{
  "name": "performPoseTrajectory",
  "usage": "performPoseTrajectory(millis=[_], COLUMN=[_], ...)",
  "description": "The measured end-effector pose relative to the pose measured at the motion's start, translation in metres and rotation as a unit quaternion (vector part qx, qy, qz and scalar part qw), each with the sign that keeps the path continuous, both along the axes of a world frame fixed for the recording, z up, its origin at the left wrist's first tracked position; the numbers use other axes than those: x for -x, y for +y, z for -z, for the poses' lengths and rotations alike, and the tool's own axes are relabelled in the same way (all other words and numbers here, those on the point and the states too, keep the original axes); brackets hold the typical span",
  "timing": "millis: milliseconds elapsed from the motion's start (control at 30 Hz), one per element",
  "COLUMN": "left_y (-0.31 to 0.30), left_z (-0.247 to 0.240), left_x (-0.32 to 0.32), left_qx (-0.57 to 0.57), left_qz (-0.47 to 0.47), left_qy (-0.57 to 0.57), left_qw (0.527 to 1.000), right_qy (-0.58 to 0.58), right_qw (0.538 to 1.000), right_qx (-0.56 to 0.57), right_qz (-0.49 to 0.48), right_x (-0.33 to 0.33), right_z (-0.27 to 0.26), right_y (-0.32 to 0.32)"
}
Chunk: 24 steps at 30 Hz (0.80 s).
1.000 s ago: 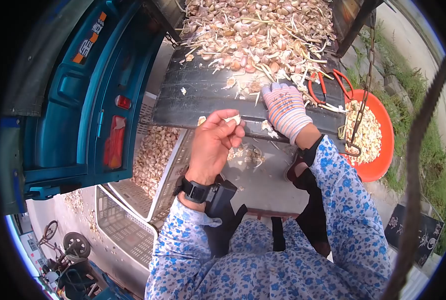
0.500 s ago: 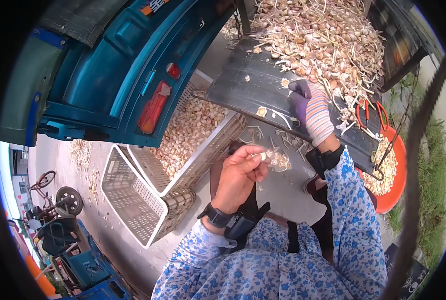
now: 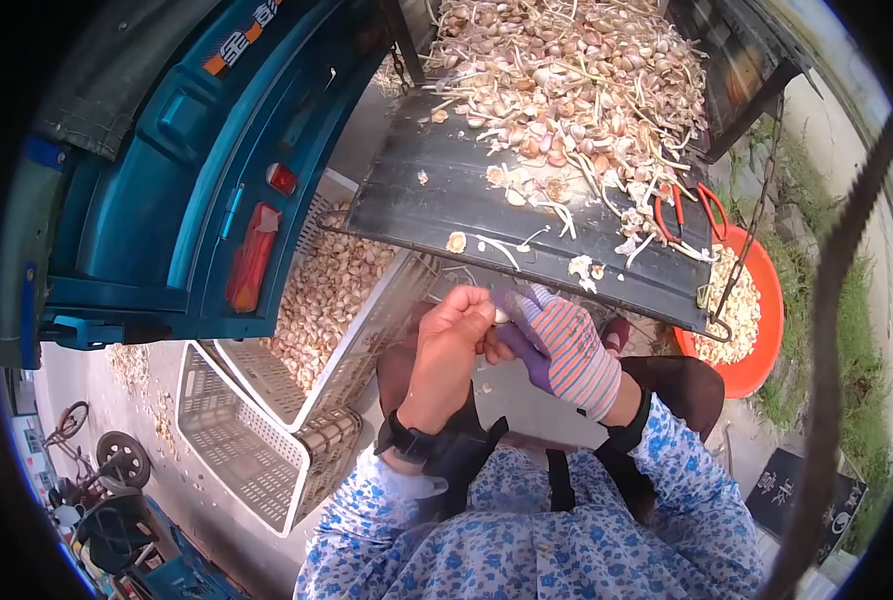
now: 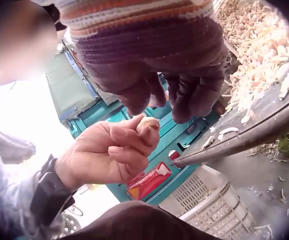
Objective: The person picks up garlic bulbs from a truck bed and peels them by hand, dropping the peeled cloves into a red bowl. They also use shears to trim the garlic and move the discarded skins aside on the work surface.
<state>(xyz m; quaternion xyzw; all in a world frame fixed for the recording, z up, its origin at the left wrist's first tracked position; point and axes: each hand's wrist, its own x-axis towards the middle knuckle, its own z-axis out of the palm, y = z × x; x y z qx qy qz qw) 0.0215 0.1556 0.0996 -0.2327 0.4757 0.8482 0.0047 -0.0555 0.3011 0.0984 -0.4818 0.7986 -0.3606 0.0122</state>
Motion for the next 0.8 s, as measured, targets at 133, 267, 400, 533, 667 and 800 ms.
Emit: performPoseTrajectory(millis=[133, 267, 400, 533, 667, 800], left_y=[0.018, 0.001, -0.009, -0.002, -0.007, -0.018], left_z=[-0.006, -0.011, 0.014, 0.038, 0.044, 0.041], left_x=[0.025, 0.087, 0.131, 0.149, 0.150, 0.149], left_qx=[0.035, 0.385, 0.688, 0.756, 0.738, 0.746], left_qz=[0.083, 0.059, 0.038, 0.098, 0.092, 0.098], left_qy=[0.034, 0.052, 0.107, 0.092, 0.087, 0.031], left_qw=[0.995, 0.920, 0.717, 0.641, 0.663, 0.658], right_qy=[0.109, 0.183, 0.213, 0.034, -0.056, 0.001], right_qw=[0.988, 0.932, 0.813, 0.890, 0.942, 0.961], right_qx=[-0.041, 0.060, -0.103, 0.105, 0.108, -0.086], right_qz=[0.101, 0.308, 0.532, 0.443, 0.313, 0.263], right_x=[0.006, 0.044, 0.098, 0.094, 0.130, 0.167], right_z=[-0.012, -0.048, -0.053, -0.058, -0.037, -0.014], right_y=[0.026, 0.105, 0.227, 0.194, 0.122, 0.062])
